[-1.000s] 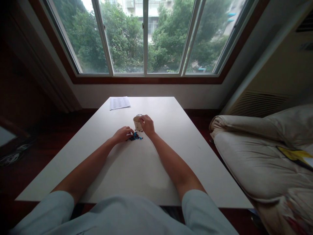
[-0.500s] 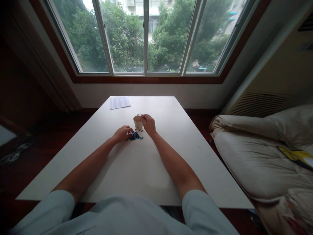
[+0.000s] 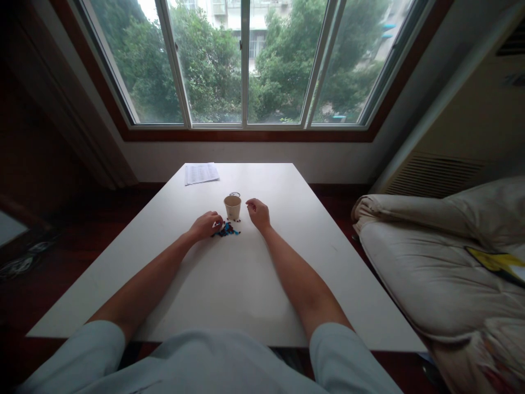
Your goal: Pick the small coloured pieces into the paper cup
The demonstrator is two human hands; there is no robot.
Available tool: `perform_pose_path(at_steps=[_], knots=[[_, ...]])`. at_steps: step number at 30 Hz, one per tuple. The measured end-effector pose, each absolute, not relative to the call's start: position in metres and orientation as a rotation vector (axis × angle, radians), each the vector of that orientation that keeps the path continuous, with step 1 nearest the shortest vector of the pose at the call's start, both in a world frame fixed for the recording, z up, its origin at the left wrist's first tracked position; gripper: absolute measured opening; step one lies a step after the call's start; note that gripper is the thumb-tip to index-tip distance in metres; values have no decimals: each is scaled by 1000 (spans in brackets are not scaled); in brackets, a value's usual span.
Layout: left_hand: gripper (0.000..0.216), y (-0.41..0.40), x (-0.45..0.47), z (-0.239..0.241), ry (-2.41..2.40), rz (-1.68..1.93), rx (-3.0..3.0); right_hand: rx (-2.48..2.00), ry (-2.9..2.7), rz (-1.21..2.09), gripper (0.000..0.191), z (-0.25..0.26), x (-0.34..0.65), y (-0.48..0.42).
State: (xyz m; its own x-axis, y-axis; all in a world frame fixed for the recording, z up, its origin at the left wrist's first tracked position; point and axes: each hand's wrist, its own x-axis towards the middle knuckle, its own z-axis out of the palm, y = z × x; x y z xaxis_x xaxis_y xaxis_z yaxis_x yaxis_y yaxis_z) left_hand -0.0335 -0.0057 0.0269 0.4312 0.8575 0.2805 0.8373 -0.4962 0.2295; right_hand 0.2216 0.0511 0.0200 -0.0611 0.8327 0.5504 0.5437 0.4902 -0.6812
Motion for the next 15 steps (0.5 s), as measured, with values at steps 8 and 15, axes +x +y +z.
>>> perform_pose_path(at_steps=[8,15], knots=[[12,-8,-21,42,1449,952,2145,-1217,-1766,364,29,5,227,56],[17,1,-2,60,1111,1300,1409,-1164,-1786,360,28,-4,225,59]])
